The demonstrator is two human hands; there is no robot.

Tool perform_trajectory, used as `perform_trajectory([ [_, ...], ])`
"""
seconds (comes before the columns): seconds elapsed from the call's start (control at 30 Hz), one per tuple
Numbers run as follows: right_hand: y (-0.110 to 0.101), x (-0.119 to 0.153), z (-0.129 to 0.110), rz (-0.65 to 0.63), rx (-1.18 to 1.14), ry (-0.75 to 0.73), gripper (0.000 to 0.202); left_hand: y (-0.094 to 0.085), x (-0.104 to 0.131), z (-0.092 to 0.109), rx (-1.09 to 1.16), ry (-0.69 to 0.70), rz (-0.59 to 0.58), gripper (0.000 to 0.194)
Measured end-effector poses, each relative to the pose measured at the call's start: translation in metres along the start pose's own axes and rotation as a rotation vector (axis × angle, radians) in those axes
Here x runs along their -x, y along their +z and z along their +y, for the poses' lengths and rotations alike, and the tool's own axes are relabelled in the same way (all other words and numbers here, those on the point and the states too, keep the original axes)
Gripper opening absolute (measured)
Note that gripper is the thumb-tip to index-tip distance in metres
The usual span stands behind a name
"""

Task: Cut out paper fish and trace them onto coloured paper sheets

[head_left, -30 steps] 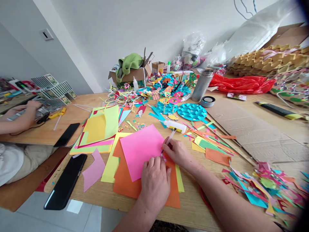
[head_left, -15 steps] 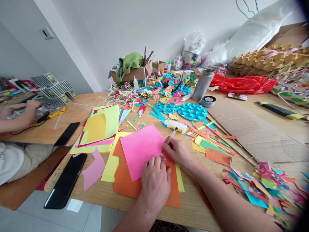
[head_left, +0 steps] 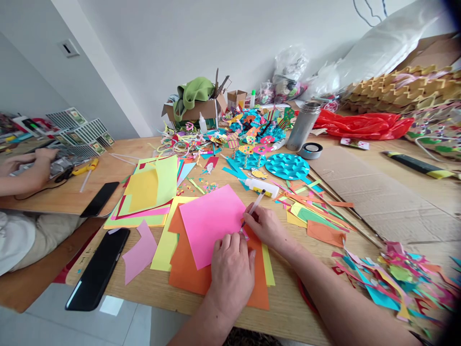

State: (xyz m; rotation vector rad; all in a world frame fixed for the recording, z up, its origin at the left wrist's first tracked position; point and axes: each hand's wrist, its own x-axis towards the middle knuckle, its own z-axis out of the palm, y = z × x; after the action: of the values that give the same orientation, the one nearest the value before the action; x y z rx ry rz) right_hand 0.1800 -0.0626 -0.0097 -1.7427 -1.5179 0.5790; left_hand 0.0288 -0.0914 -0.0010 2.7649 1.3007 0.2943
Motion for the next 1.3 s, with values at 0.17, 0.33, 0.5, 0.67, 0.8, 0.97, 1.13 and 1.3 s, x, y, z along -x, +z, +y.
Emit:
perform_trajectory([
  [0.17,-0.0009,-0.0004,-0.0013,0.000,-0.001,0.005,0.018,0.0013,0.0002,-0.0006,-0.008,-0.002,0.007,0.025],
  [0.33,-0.0010,0.0000,-0.0013,-0.001,-0.005,0.001,0.017,0.0000,-0.0003,-0.0004,0.000,-0.002,-0.004,0.025],
  [0.5,-0.0007,0.0001,-0.0012,-0.002,0.000,-0.002,0.016,-0.0007,-0.0016,-0.0009,-0.011,-0.008,-0.016,0.025],
  [0.67,-0.0006,0.0003,-0.0015,-0.002,0.005,-0.003,0.016,0.0004,-0.0016,-0.0014,-0.011,-0.002,-0.009,0.025],
  [0.8,-0.0014,0.0007,-0.0019,-0.002,0.007,-0.006,0.018,0.0009,-0.0006,-0.0011,-0.003,-0.002,-0.013,0.026],
  [0.97,-0.0017,0.0012,-0.0024,-0.004,0.010,-0.009,0.019,0.0010,-0.0006,-0.0013,-0.001,0.003,-0.010,0.027],
  [1.13,-0.0012,0.0016,-0.0020,0.001,0.010,-0.005,0.018,-0.0001,-0.0014,-0.0018,0.008,0.002,-0.016,0.028],
  [1.3,-0.0010,0.0012,-0.0013,0.009,0.011,-0.002,0.018,-0.0004,-0.0010,-0.0016,0.006,0.002,-0.013,0.027],
])
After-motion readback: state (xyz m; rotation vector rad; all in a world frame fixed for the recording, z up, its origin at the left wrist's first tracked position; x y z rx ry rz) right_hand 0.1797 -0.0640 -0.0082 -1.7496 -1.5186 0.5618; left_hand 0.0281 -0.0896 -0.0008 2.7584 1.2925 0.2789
